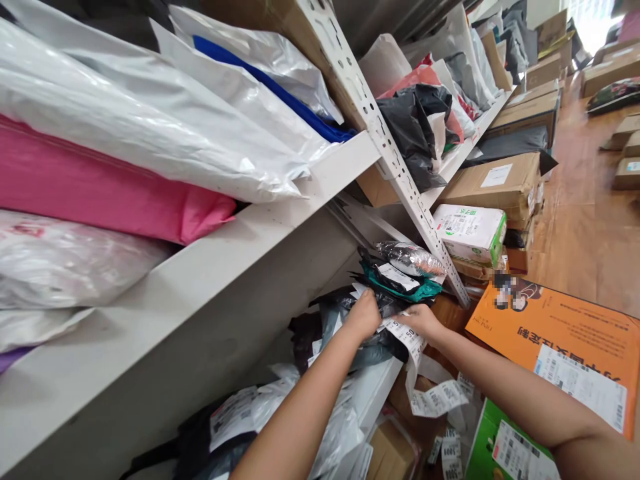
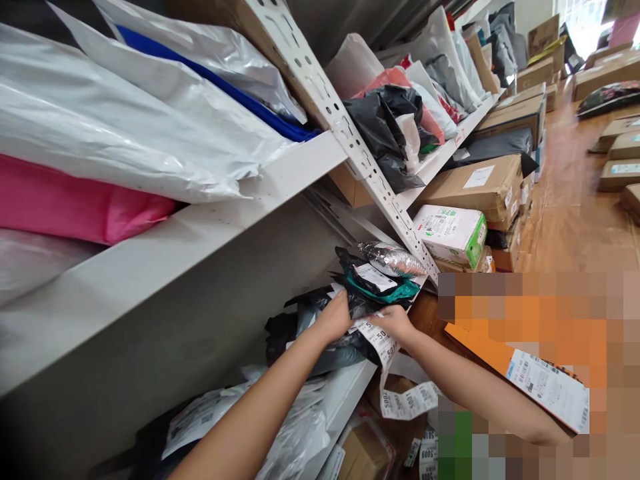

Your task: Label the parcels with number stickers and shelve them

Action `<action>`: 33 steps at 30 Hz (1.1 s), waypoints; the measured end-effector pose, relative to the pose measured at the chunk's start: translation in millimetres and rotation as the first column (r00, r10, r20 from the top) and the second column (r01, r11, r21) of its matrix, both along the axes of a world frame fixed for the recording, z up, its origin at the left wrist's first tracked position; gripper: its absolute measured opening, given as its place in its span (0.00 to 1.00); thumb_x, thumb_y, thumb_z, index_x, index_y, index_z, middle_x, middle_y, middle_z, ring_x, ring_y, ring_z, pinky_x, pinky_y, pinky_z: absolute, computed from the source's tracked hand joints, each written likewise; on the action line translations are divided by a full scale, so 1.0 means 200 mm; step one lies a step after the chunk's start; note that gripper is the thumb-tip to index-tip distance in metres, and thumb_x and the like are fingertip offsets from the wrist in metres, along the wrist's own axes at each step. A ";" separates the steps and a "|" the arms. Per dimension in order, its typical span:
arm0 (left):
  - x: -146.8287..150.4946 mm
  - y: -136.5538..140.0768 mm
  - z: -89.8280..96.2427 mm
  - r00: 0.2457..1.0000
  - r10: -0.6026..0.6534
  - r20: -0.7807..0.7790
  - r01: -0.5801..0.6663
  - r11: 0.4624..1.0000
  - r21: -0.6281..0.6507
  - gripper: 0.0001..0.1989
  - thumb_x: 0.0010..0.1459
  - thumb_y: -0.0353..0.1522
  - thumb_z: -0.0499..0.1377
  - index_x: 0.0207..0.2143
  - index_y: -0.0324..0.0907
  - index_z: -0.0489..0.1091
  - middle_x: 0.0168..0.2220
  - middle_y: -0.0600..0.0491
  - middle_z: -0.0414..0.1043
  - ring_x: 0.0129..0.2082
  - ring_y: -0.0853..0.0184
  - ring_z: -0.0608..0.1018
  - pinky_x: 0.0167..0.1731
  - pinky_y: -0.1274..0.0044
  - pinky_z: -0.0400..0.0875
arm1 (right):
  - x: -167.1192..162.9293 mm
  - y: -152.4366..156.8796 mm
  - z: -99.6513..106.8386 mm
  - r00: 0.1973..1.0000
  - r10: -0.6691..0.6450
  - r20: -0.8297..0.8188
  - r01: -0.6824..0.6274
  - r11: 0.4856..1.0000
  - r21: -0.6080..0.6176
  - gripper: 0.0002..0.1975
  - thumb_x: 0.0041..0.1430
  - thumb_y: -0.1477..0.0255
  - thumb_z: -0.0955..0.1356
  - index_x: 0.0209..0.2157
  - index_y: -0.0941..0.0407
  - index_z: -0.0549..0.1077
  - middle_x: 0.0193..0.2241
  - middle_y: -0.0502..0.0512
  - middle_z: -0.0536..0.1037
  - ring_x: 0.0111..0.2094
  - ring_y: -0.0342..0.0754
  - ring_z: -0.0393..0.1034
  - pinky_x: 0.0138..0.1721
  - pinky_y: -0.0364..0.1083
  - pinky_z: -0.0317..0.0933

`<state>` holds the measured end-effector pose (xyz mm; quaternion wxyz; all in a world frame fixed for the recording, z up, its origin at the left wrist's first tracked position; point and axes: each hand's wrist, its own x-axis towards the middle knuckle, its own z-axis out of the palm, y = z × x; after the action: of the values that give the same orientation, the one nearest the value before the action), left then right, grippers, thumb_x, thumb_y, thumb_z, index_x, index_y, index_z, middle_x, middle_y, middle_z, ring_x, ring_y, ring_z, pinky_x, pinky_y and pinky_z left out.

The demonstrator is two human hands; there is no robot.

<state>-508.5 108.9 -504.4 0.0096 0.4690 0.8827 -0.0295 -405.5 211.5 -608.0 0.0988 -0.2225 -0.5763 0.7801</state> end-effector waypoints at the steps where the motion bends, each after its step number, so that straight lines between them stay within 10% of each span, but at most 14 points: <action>1: 0.00 0.00 0.00 1.000 0.009 -0.003 -0.009 1.000 0.006 0.23 0.44 0.22 0.56 0.47 0.36 0.69 0.46 0.38 0.74 0.52 0.51 0.75 0.55 0.61 0.67 | 0.02 0.00 0.00 0.999 0.032 -0.021 -0.033 0.999 -0.036 0.16 0.40 0.61 0.75 0.18 0.57 0.70 0.16 0.47 0.70 0.20 0.42 0.63 0.23 0.42 0.55; 7: 0.05 0.01 0.00 0.999 0.053 -0.003 -0.053 0.997 0.055 0.24 0.44 0.19 0.56 0.47 0.36 0.66 0.47 0.39 0.71 0.52 0.54 0.75 0.54 0.64 0.69 | 0.13 0.07 -0.04 0.997 0.047 -0.056 -0.052 0.995 -0.091 0.31 0.30 0.51 0.78 0.12 0.54 0.56 0.10 0.42 0.62 0.15 0.37 0.55 0.18 0.40 0.46; 11: 0.16 -0.01 0.05 0.978 0.191 -0.088 -0.156 0.938 0.311 0.27 0.49 0.16 0.51 0.53 0.34 0.62 0.53 0.35 0.64 0.50 0.56 0.75 0.51 0.65 0.70 | 0.20 0.15 -0.02 0.941 0.295 -0.166 -0.300 0.954 -0.006 0.31 0.26 0.48 0.79 0.14 0.55 0.61 0.13 0.45 0.68 0.16 0.38 0.59 0.18 0.39 0.47; 14: 0.20 -0.07 0.11 0.973 0.083 -0.213 0.005 0.924 0.383 0.22 0.50 0.17 0.51 0.44 0.42 0.71 0.48 0.43 0.71 0.50 0.56 0.74 0.53 0.62 0.68 | 0.23 0.18 0.02 0.875 0.393 -0.282 -0.395 0.917 0.053 0.31 0.32 0.46 0.77 0.19 0.56 0.64 0.17 0.45 0.71 0.18 0.39 0.63 0.20 0.39 0.53; 18: 0.17 -0.16 0.14 0.953 -0.224 -0.206 0.267 0.940 0.213 0.11 0.56 0.24 0.55 0.31 0.45 0.76 0.34 0.50 0.79 0.41 0.59 0.77 0.48 0.62 0.69 | 0.25 0.12 0.09 0.828 0.319 -0.460 -0.243 0.945 0.219 0.26 0.46 0.47 0.73 0.26 0.56 0.68 0.25 0.50 0.76 0.27 0.44 0.70 0.30 0.44 0.63; 23: 0.11 -0.19 0.12 0.939 -0.341 0.051 0.328 0.928 0.177 0.14 0.49 0.23 0.54 0.35 0.44 0.76 0.48 0.48 0.79 0.50 0.60 0.77 0.56 0.63 0.67 | 0.24 0.01 0.13 0.701 0.317 -0.639 0.070 0.861 0.504 0.16 0.61 0.57 0.68 0.28 0.55 0.68 0.49 0.65 0.77 0.51 0.52 0.71 0.53 0.51 0.62; 29: 0.06 -0.08 0.17 0.882 -0.175 0.437 0.111 0.979 0.169 0.20 0.57 0.32 0.46 0.43 0.43 0.75 0.45 0.49 0.80 0.48 0.62 0.78 0.52 0.70 0.69 | 0.16 -0.03 0.04 0.820 0.285 -0.497 0.029 0.846 0.533 0.14 0.63 0.59 0.65 0.31 0.56 0.72 0.32 0.56 0.79 0.36 0.50 0.72 0.41 0.48 0.65; 33: 0.04 -0.02 0.16 0.914 -0.126 0.385 0.087 0.989 0.117 0.14 0.52 0.33 0.55 0.40 0.42 0.76 0.40 0.49 0.77 0.40 0.63 0.78 0.43 0.72 0.71 | 0.08 -0.08 -0.04 0.891 0.146 -0.429 -0.047 0.971 0.233 0.23 0.54 0.50 0.67 0.32 0.57 0.75 0.30 0.55 0.78 0.33 0.50 0.71 0.37 0.47 0.64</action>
<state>-501.4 105.6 -472.0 0.1613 0.5128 0.8364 0.1072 -389.3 195.1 -615.3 0.2119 0.0020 -0.6304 0.7468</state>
